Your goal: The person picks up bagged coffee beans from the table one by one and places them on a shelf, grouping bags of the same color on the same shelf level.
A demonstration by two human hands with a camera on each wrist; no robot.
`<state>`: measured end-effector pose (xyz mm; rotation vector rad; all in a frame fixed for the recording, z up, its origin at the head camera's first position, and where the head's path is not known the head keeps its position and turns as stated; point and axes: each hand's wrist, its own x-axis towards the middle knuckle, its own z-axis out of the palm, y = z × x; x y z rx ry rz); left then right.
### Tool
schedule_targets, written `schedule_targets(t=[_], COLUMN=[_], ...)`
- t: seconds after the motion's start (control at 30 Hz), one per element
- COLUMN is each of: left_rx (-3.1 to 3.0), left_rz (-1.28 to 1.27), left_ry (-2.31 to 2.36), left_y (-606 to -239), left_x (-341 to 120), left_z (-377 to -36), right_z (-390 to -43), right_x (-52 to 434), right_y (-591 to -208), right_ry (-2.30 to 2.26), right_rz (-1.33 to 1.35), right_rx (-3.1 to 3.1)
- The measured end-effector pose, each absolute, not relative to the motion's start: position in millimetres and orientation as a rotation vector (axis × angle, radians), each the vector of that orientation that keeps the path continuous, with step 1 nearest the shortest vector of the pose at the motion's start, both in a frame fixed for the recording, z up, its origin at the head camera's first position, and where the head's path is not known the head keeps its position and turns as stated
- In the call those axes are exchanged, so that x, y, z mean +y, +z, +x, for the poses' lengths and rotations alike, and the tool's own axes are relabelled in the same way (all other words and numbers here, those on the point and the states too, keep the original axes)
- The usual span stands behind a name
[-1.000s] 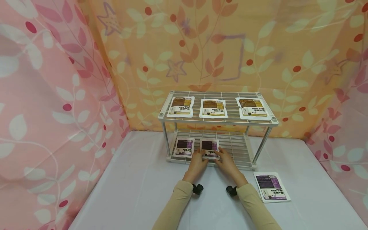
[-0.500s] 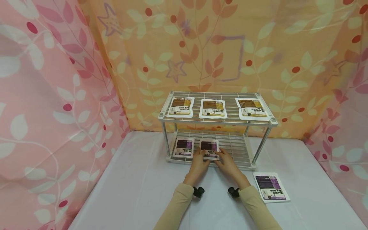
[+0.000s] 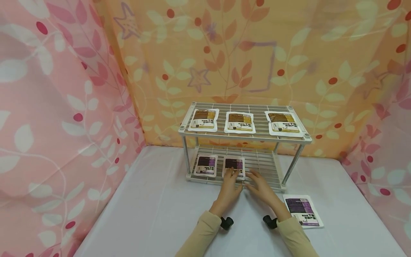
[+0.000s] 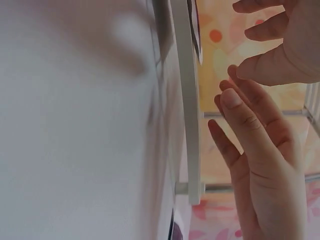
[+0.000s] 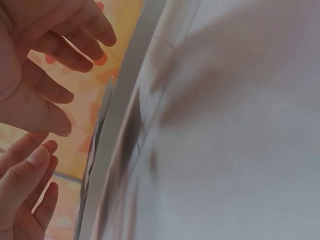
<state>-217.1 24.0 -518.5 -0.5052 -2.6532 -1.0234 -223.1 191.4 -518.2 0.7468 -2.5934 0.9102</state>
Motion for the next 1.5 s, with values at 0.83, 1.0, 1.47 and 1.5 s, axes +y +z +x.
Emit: schedule_targets(t=[0.83, 1.0, 1.47, 1.5], left_rx=[-2.710, -2.735, -2.712, -2.725], left_rz=[-0.712, -0.723, -0.855, -0.861], left_ry=[-1.080, -1.171, -1.284, -1.287], left_y=[-520.5, -520.6, -528.1, -529.2], left_x=[73.6, 79.2, 106.7, 108.6], left_z=[-175.3, -171.1, -163.1, -162.3], right_z=[-189.5, -187.1, -177.0, -176.7], right_x=[271.6, 283.7, 321.8, 325.0], right_y=[-479.9, -477.5, -470.9, -470.7], right_ry=[0.978, 0.988, 1.011, 1.010], right_rz=[0.784, 0.773, 0.645, 0.634], right_rx=[-2.802, -2.838, -2.897, -2.899])
